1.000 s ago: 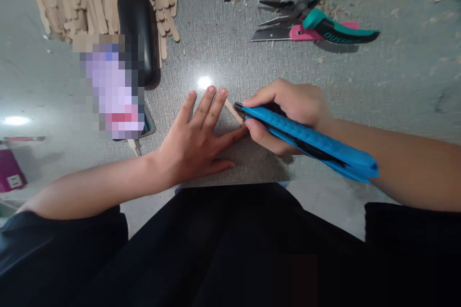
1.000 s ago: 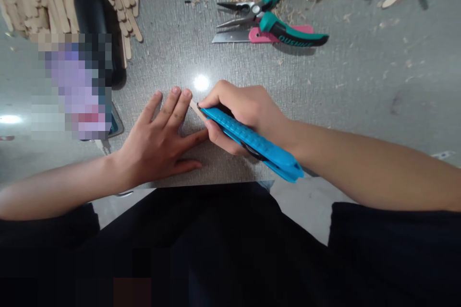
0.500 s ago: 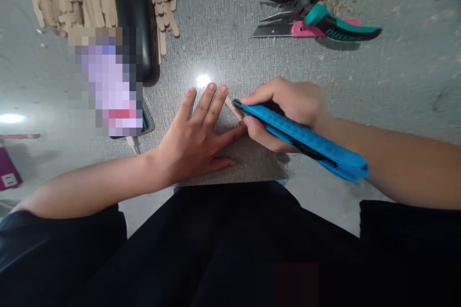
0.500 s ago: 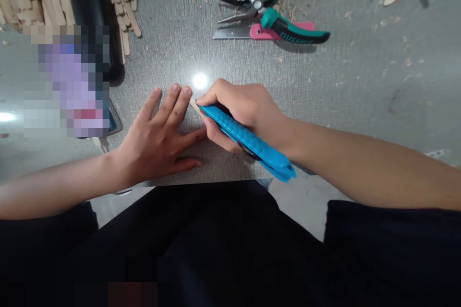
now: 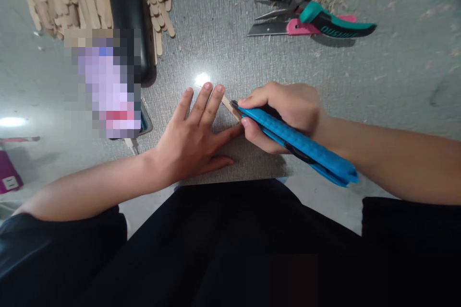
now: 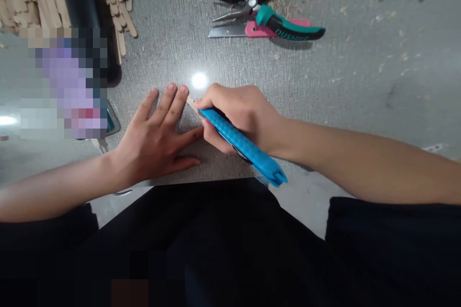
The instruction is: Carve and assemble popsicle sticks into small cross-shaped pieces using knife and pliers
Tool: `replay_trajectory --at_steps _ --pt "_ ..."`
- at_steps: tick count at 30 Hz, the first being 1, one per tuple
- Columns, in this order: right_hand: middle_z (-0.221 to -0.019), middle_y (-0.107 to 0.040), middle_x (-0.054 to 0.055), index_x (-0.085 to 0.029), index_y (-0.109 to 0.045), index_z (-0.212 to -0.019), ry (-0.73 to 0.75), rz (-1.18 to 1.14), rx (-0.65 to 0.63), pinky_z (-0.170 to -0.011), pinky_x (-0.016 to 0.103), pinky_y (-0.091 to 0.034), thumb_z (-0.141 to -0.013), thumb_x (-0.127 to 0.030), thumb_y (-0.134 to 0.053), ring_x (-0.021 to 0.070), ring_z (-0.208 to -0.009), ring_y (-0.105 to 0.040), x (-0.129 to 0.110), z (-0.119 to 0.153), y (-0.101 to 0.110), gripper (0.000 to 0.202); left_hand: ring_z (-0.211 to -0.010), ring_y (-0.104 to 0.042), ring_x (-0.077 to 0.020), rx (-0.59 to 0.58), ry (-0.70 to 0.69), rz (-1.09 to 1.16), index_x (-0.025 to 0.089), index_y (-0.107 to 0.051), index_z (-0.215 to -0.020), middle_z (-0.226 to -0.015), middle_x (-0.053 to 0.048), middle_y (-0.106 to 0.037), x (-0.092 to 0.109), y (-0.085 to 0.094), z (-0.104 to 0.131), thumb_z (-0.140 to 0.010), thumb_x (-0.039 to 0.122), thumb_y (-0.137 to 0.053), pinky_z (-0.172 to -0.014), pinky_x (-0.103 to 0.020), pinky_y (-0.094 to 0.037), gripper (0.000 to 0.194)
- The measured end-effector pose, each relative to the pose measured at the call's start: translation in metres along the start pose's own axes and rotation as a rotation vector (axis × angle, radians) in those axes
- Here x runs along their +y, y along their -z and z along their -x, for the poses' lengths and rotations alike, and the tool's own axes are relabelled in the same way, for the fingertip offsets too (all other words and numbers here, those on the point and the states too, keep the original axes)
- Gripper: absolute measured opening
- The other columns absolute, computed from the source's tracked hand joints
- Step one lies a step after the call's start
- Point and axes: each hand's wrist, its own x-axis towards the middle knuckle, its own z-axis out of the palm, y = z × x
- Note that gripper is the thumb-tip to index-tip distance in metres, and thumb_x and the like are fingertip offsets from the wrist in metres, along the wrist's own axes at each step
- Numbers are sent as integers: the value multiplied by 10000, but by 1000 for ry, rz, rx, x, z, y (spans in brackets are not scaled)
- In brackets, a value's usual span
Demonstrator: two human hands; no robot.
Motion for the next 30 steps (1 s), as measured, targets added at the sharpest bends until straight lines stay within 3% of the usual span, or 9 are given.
replay_trajectory --at_steps 7,20,25,30 --pt "-886 -869 -11 -311 -700 -1200 19 3 32 -627 437 -659 -960 -258 -682 279 -694 -834 -5 -2 1 246 -1816 -297 -575 7 4 23 262 -386 -1866 -1977 -253 -254 0 0 0 -991 748 -830 -1467 -768 -273 1096" --pt "-900 -850 -21 -318 -719 -1233 -9 -10 -17 -607 399 -613 -923 -273 -730 255 -694 -810 3 4 2 313 -1816 -308 -566 -23 -5 -17 287 -347 -1880 -1968 -241 -289 0 3 -1 -1029 787 -753 -1457 -776 -298 1067" --pt "-859 -787 -30 -337 -709 -1285 42 -46 18 -649 389 -622 -998 -286 -741 235 -666 -760 7 5 7 293 -1814 -310 -563 8 -10 -21 300 -241 -1914 -1971 -245 -278 1 -3 5 -1037 810 -725 -1452 -765 -315 1124" --pt "-967 -821 9 -344 -710 -1324 -4 -41 -94 -742 427 -690 -1036 -372 -749 265 -785 -808 10 6 12 292 -1771 -412 -553 109 -23 -63 177 -279 -1896 -1903 -332 -372 6 -13 15 -1114 750 -638 -1414 -702 -410 1033"
